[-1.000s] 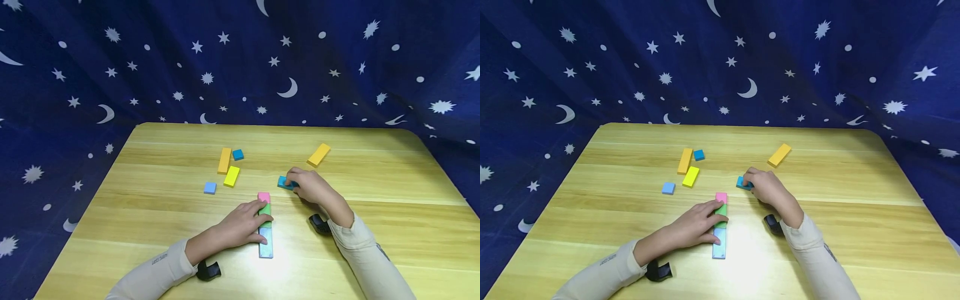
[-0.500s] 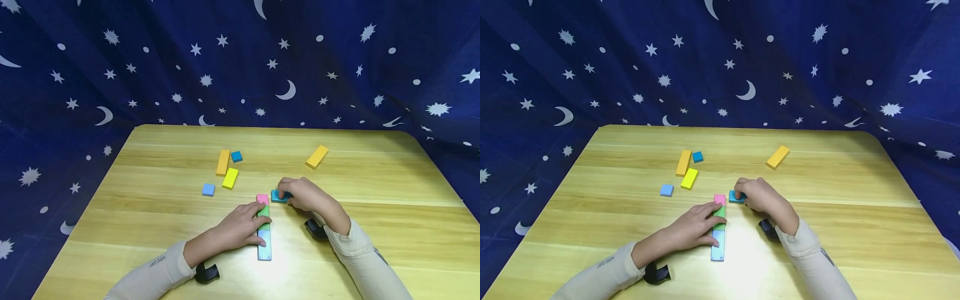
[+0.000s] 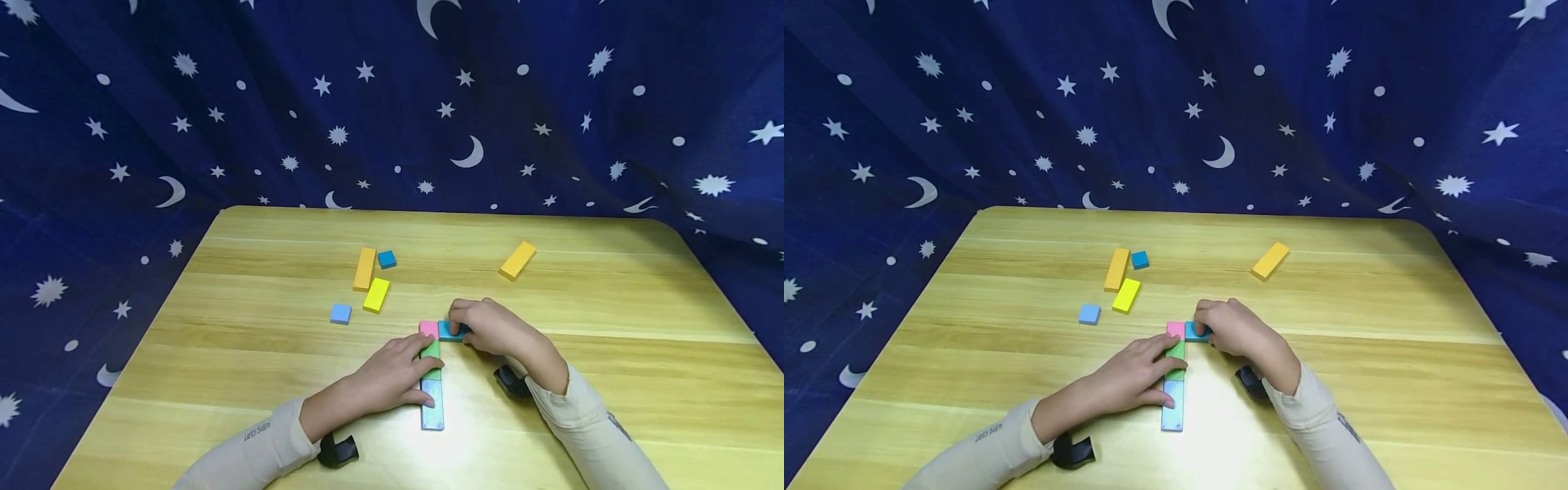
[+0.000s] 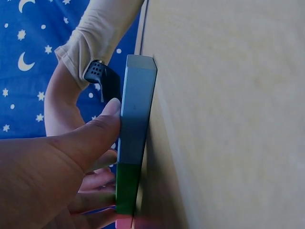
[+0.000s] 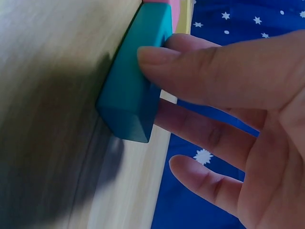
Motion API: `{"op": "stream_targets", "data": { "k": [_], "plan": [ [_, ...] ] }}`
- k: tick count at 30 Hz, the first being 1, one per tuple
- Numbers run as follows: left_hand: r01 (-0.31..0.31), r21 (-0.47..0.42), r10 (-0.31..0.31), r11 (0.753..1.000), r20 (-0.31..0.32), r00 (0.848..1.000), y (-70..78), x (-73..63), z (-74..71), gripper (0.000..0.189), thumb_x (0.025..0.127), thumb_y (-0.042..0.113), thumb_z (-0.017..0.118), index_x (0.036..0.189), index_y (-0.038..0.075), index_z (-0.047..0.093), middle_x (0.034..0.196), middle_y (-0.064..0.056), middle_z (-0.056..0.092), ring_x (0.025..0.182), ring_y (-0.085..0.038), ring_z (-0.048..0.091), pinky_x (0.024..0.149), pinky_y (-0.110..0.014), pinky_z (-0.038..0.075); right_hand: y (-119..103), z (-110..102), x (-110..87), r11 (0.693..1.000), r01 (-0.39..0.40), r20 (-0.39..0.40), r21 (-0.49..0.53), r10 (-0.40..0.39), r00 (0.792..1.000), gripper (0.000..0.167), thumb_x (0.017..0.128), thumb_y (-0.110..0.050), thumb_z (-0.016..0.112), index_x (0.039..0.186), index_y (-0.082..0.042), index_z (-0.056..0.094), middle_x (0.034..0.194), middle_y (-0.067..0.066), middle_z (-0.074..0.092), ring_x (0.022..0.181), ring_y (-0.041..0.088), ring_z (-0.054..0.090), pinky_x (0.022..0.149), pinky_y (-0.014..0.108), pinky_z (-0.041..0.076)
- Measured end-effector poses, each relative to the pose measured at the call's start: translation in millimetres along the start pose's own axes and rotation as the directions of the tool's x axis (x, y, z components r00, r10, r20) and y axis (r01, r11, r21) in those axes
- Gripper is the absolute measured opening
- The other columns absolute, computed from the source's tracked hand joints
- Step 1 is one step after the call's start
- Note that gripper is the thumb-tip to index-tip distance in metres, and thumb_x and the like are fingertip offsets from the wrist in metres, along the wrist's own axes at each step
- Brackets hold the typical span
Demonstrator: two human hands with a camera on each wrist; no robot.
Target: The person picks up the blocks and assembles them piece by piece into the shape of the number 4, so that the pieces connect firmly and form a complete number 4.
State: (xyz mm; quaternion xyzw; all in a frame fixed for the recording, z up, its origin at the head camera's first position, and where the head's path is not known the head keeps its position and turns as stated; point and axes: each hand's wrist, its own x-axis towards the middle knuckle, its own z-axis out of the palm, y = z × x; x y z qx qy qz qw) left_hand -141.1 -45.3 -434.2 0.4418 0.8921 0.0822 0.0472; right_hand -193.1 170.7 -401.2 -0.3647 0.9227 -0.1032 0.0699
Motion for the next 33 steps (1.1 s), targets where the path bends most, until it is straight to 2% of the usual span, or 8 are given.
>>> {"op": "stream_targets", "data": {
  "k": [14, 33],
  "plan": [
    [0.011, -0.012, -0.011, 1.0, 0.018, 1.0, 1.4, -0.2, -1.0, 0.057, 0.081, 0.056, 0.053, 0.126, 0.02, 0.052, 0.141, -0.012, 0.038, 0.132, -0.025, 0.035, 0.105, -0.038, 0.034, -1.2, 1.0, 0.0, 1.0, 0.015, -0.019, -0.007, -0.015, 1.0, 0.023, 0.07, -0.001, 0.074, 0.075, -0.017, 0.059, 0.088, -0.007, 0.058, 0.073, 0.008, 0.053, 0.066, 0.033, 0.043],
    [0.002, -0.006, -0.002, 1.0, 0.01, 1.0, 2.1, -0.8, -0.4, 0.055, 0.082, 0.056, 0.052, 0.124, 0.021, 0.053, 0.139, -0.011, 0.039, 0.13, -0.025, 0.036, 0.106, -0.036, 0.033, -1.9, 3.7, -0.3, 1.0, 0.029, -0.041, 0.009, -0.029, 0.999, 0.024, 0.069, -0.001, 0.074, 0.075, -0.017, 0.058, 0.085, -0.008, 0.057, 0.072, 0.008, 0.053, 0.066, 0.033, 0.043]
  ]
}}
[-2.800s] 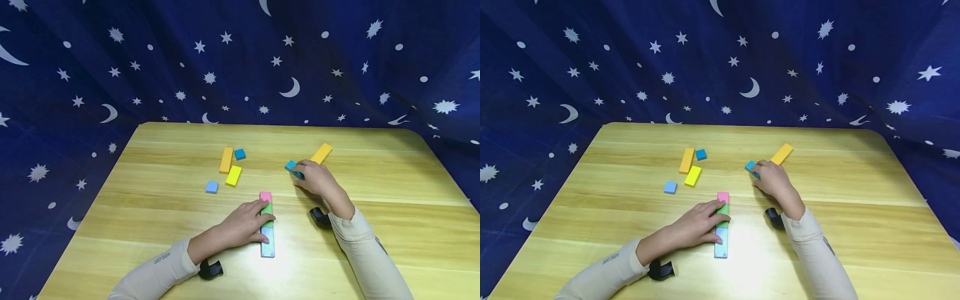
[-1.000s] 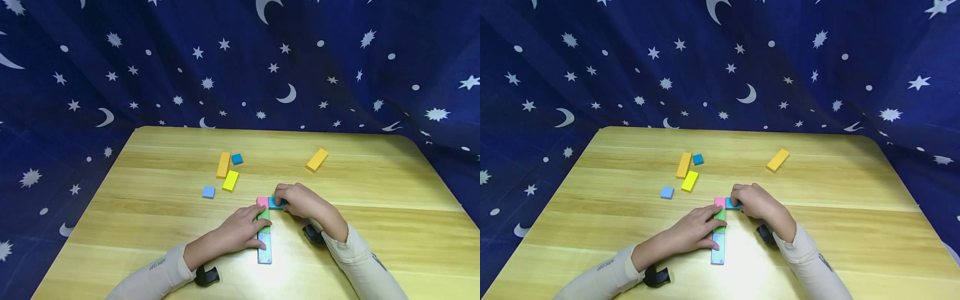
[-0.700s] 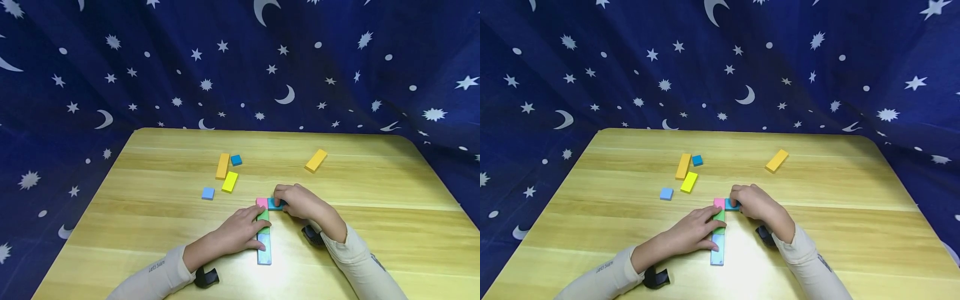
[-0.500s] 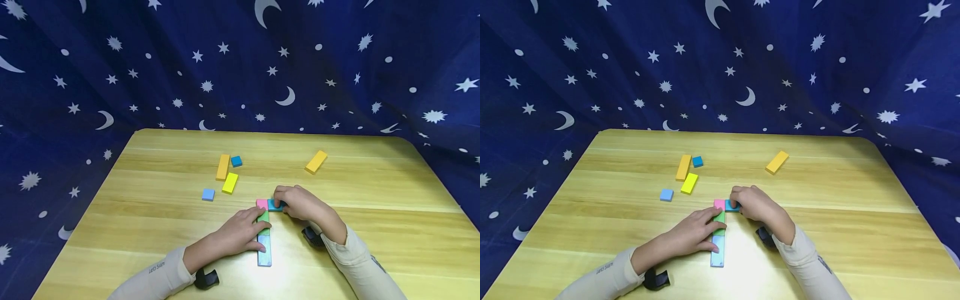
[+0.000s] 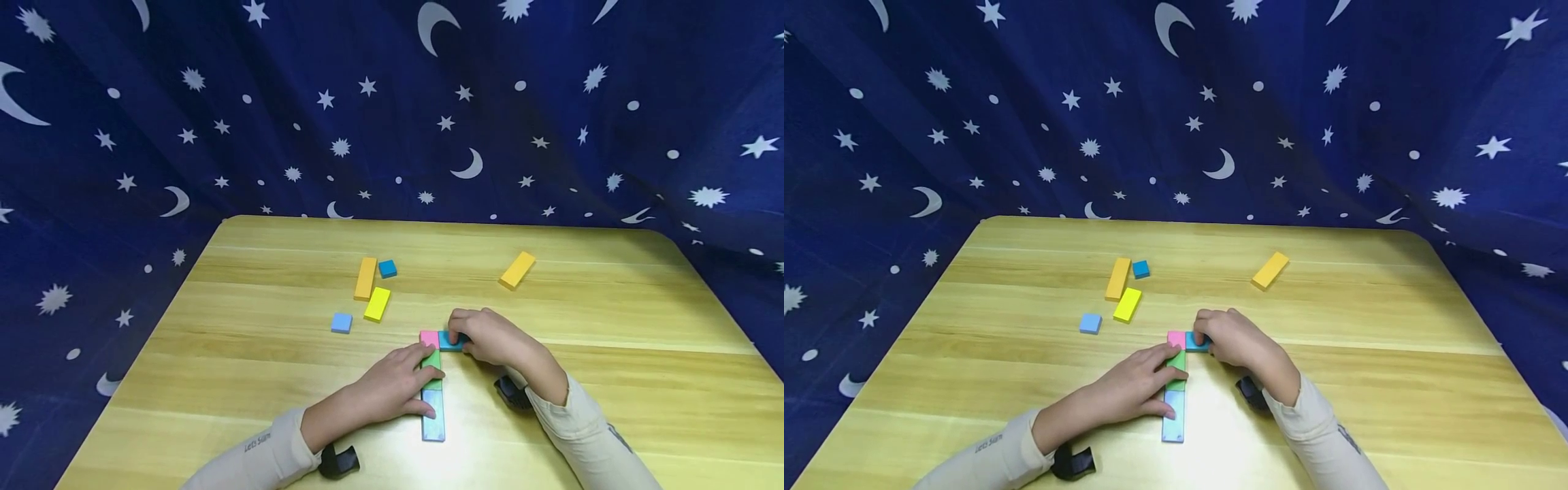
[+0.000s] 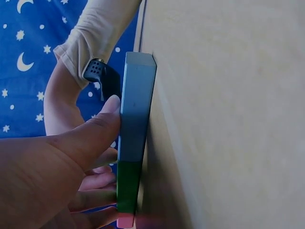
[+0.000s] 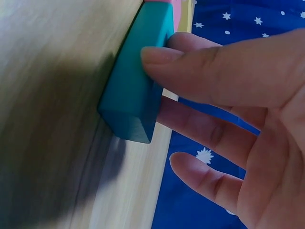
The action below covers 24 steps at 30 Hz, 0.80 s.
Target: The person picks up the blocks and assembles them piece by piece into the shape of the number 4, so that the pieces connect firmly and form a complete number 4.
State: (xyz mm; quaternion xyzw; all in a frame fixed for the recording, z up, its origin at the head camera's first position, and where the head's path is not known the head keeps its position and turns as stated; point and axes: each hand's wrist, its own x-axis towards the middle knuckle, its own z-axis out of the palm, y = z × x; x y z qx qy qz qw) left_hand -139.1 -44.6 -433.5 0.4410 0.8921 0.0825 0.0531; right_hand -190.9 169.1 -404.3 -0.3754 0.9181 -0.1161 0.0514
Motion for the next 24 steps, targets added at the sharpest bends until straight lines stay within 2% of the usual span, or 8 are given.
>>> {"op": "stream_targets", "data": {
  "k": [24],
  "plan": [
    [-0.044, 0.018, 0.045, 0.999, -0.067, 0.997, 5.0, -3.5, 2.1, 0.055, 0.079, 0.057, 0.052, 0.12, 0.021, 0.056, 0.137, -0.012, 0.043, 0.127, -0.028, 0.041, 0.103, -0.037, 0.037, -4.9, 0.1, -6.0, 1.0, -0.004, -0.005, -0.001, 0.004, 1.0, 0.024, 0.069, -0.001, 0.074, 0.074, -0.018, 0.058, 0.083, -0.01, 0.056, 0.07, 0.005, 0.051, 0.069, 0.036, 0.045]
  ]
}}
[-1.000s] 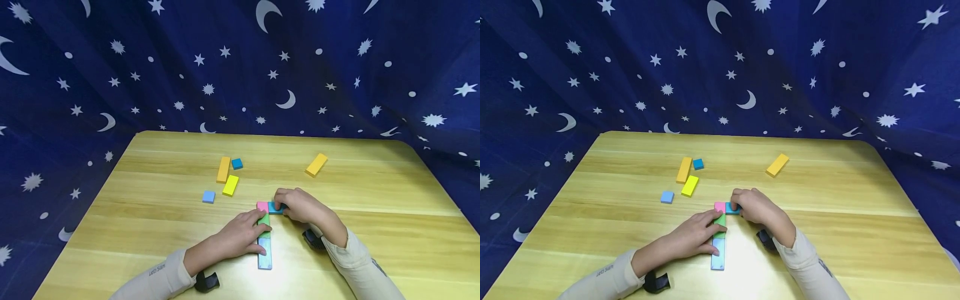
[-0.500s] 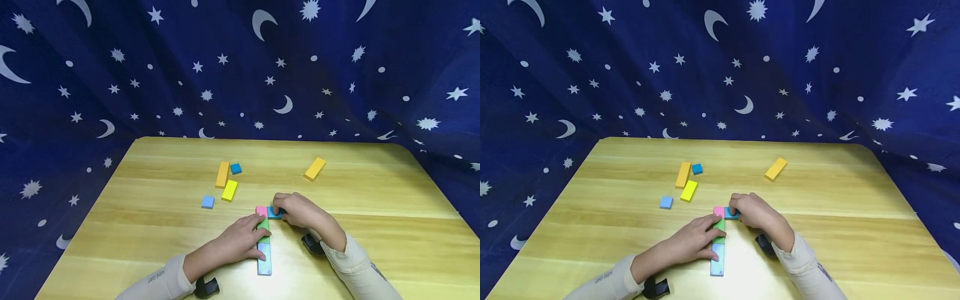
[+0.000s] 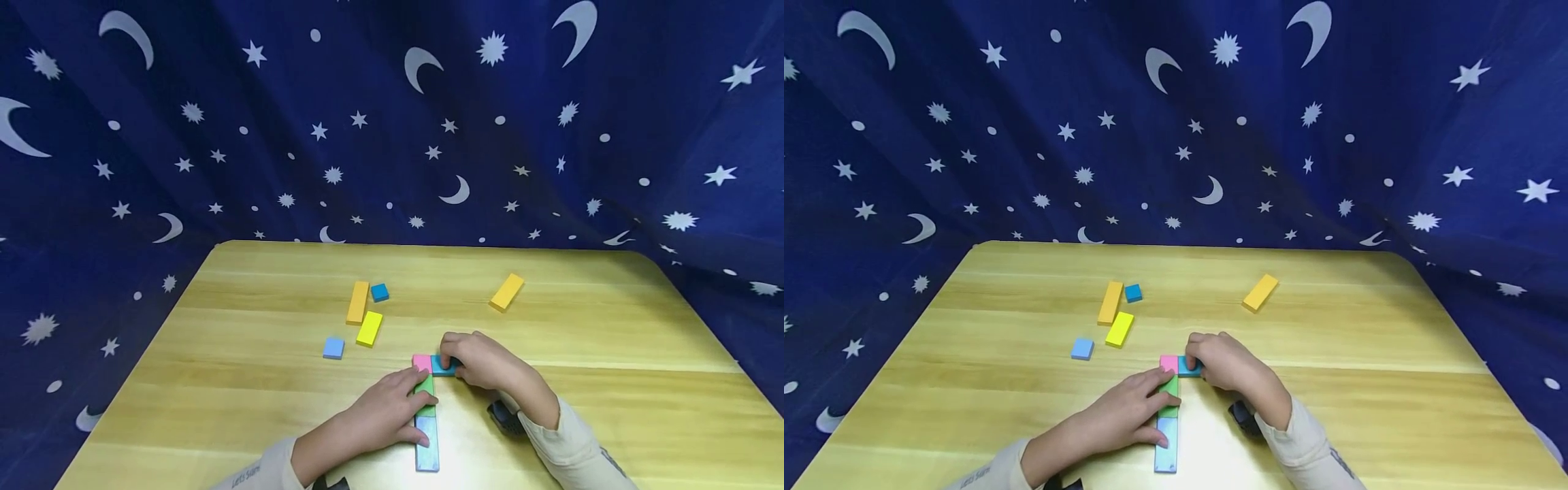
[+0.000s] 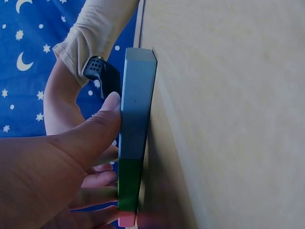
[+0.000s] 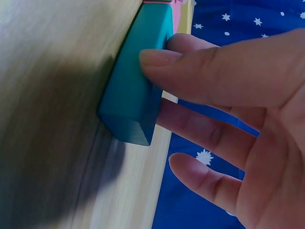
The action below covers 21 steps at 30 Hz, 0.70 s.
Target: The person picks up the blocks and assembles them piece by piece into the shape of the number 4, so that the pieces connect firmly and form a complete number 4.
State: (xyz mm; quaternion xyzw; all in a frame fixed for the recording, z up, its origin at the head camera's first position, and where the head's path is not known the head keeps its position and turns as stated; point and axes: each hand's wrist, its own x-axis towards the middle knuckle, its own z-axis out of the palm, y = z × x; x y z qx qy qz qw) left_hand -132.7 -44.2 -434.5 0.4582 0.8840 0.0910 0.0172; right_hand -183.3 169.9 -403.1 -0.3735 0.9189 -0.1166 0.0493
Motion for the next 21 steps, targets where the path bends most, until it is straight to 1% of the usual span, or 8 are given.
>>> {"op": "stream_targets", "data": {
  "k": [9, 16, 21],
  "plan": [
    [0.01, 0.008, -0.01, 1.0, 0.009, 1.0, 1.8, -1.0, -2.0, 0.054, 0.08, 0.058, 0.051, 0.12, 0.022, 0.056, 0.137, -0.011, 0.044, 0.127, -0.027, 0.042, 0.102, -0.037, 0.038, -0.5, -0.7, -1.2, 1.0, -0.005, -0.007, 0.004, 0.005, 1.0, 0.021, 0.07, -0.005, 0.074, 0.075, -0.018, 0.059, 0.084, -0.01, 0.057, 0.072, 0.006, 0.053, 0.068, 0.034, 0.045],
    [0.006, 0.012, -0.006, 1.0, 0.0, 1.0, 1.8, -2.5, -1.6, 0.054, 0.079, 0.059, 0.05, 0.12, 0.023, 0.056, 0.136, -0.011, 0.044, 0.127, -0.027, 0.043, 0.101, -0.036, 0.039, -1.3, -1.0, -0.9, 1.0, -0.011, -0.007, 0.008, 0.011, 1.0, 0.02, 0.071, -0.006, 0.074, 0.075, -0.018, 0.059, 0.083, -0.011, 0.057, 0.07, 0.005, 0.053, 0.07, 0.036, 0.046],
    [0.006, 0.0, -0.006, 1.0, 0.007, 1.0, 3.4, -3.7, -2.5, 0.054, 0.08, 0.058, 0.05, 0.12, 0.023, 0.056, 0.137, -0.011, 0.044, 0.126, -0.026, 0.043, 0.1, -0.036, 0.04, -1.8, 0.1, -2.2, 1.0, -0.008, -0.008, 0.016, 0.008, 1.0, 0.021, 0.07, -0.005, 0.074, 0.076, -0.018, 0.059, 0.083, -0.011, 0.056, 0.07, 0.005, 0.052, 0.069, 0.035, 0.045]
  ]
}}
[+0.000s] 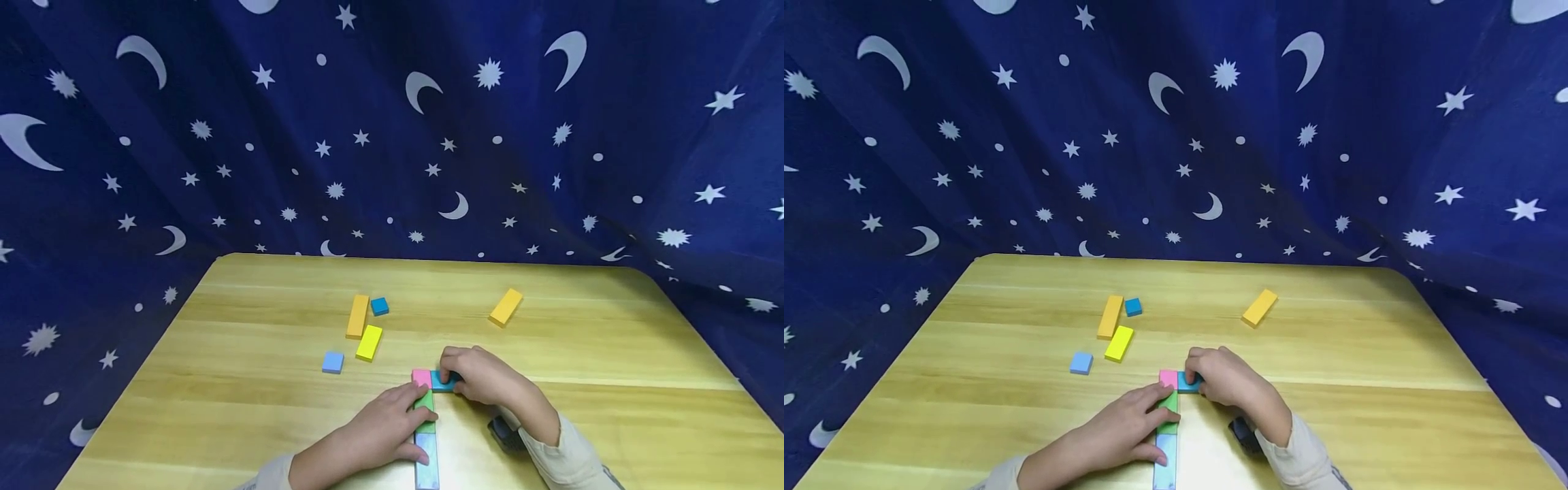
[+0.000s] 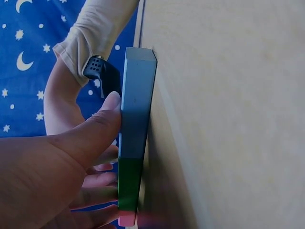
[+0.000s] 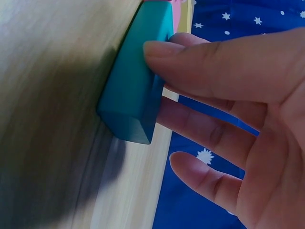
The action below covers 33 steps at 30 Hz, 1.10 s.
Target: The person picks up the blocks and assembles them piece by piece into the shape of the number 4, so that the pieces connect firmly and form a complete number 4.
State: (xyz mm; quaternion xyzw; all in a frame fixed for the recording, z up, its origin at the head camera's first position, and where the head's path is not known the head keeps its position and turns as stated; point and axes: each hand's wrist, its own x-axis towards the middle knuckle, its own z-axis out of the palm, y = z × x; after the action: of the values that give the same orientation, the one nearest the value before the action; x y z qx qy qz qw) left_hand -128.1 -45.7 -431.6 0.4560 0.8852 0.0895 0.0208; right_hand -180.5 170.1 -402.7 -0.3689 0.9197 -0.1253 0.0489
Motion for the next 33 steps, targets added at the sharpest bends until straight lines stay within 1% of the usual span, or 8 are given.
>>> {"op": "stream_targets", "data": {
  "k": [3, 13, 15, 18, 20, 25, 28, 33],
  "plan": [
    [0.006, -0.01, -0.005, 1.0, 0.016, 1.0, 1.0, 0.0, -0.6, 0.054, 0.08, 0.059, 0.048, 0.121, 0.024, 0.055, 0.137, -0.01, 0.043, 0.127, -0.026, 0.042, 0.1, -0.036, 0.04, -0.4, 0.6, -1.0, 1.0, 0.0, -0.002, 0.002, 0.0, 1.0, 0.021, 0.07, -0.005, 0.074, 0.076, -0.018, 0.059, 0.083, -0.012, 0.056, 0.07, 0.004, 0.052, 0.069, 0.035, 0.045],
    [-0.004, 0.021, 0.004, 1.0, -0.002, 1.0, 1.9, 0.0, 2.9, 0.054, 0.08, 0.06, 0.048, 0.121, 0.026, 0.055, 0.137, -0.009, 0.044, 0.126, -0.024, 0.043, 0.1, -0.035, 0.04, -1.0, 0.8, -2.8, 1.0, 0.007, 0.0, 0.001, -0.007, 1.0, 0.021, 0.07, -0.005, 0.074, 0.076, -0.019, 0.06, 0.083, -0.012, 0.056, 0.068, 0.003, 0.049, 0.067, 0.031, 0.045],
    [0.002, 0.022, -0.002, 1.0, -0.002, 1.0, 2.1, 0.1, 3.4, 0.054, 0.079, 0.06, 0.048, 0.12, 0.026, 0.055, 0.137, -0.009, 0.043, 0.127, -0.024, 0.042, 0.101, -0.035, 0.039, -0.8, 0.7, -2.8, 1.0, 0.01, -0.001, 0.007, -0.01, 1.0, 0.02, 0.07, -0.005, 0.074, 0.076, -0.019, 0.06, 0.083, -0.012, 0.056, 0.069, 0.003, 0.049, 0.066, 0.031, 0.045],
    [0.026, 0.0, -0.026, 1.0, 0.014, 1.0, 2.5, -0.1, 3.4, 0.054, 0.079, 0.06, 0.049, 0.121, 0.026, 0.054, 0.139, -0.011, 0.041, 0.129, -0.023, 0.04, 0.101, -0.034, 0.039, -0.6, 0.7, -2.3, 1.0, 0.016, -0.002, 0.015, -0.016, 1.0, 0.02, 0.07, -0.005, 0.074, 0.077, -0.018, 0.061, 0.084, -0.012, 0.057, 0.07, 0.003, 0.051, 0.067, 0.031, 0.046],
    [0.028, -0.01, -0.028, 1.0, 0.024, 0.999, 2.4, -0.5, 3.6, 0.055, 0.079, 0.06, 0.049, 0.121, 0.026, 0.054, 0.14, -0.012, 0.04, 0.129, -0.024, 0.039, 0.102, -0.035, 0.038, -0.4, 1.1, -2.7, 1.0, 0.021, -0.004, 0.02, -0.021, 1.0, 0.02, 0.07, -0.006, 0.074, 0.077, -0.019, 0.061, 0.084, -0.012, 0.057, 0.07, 0.002, 0.051, 0.067, 0.031, 0.046],
    [0.011, -0.005, -0.011, 1.0, 0.039, 0.999, 1.5, -0.3, 3.5, 0.055, 0.08, 0.06, 0.047, 0.123, 0.026, 0.052, 0.141, -0.012, 0.039, 0.13, -0.023, 0.038, 0.103, -0.034, 0.037, 0.2, 1.8, -4.3, 1.0, 0.021, -0.012, 0.021, -0.02, 1.0, 0.021, 0.07, -0.006, 0.074, 0.076, -0.02, 0.06, 0.084, -0.013, 0.057, 0.071, 0.002, 0.051, 0.067, 0.033, 0.046],
    [0.01, -0.003, -0.01, 1.0, 0.041, 0.999, 1.9, -0.1, 3.2, 0.054, 0.08, 0.06, 0.048, 0.123, 0.026, 0.052, 0.141, -0.011, 0.039, 0.13, -0.023, 0.038, 0.103, -0.034, 0.037, 0.2, 1.8, -4.6, 1.0, 0.019, -0.015, 0.019, -0.019, 1.0, 0.022, 0.07, -0.006, 0.074, 0.076, -0.02, 0.059, 0.083, -0.014, 0.056, 0.071, 0.001, 0.052, 0.068, 0.035, 0.046],
    [-0.008, 0.01, 0.008, 1.0, 0.013, 1.0, 1.0, -0.4, 2.9, 0.054, 0.08, 0.06, 0.048, 0.121, 0.025, 0.053, 0.14, -0.012, 0.041, 0.128, -0.024, 0.04, 0.101, -0.034, 0.039, -0.5, 0.9, -3.8, 0.999, 0.034, -0.024, 0.019, -0.033, 0.999, 0.022, 0.069, -0.006, 0.075, 0.076, -0.02, 0.059, 0.082, -0.014, 0.056, 0.07, 0.001, 0.052, 0.067, 0.033, 0.046]
  ]
}}
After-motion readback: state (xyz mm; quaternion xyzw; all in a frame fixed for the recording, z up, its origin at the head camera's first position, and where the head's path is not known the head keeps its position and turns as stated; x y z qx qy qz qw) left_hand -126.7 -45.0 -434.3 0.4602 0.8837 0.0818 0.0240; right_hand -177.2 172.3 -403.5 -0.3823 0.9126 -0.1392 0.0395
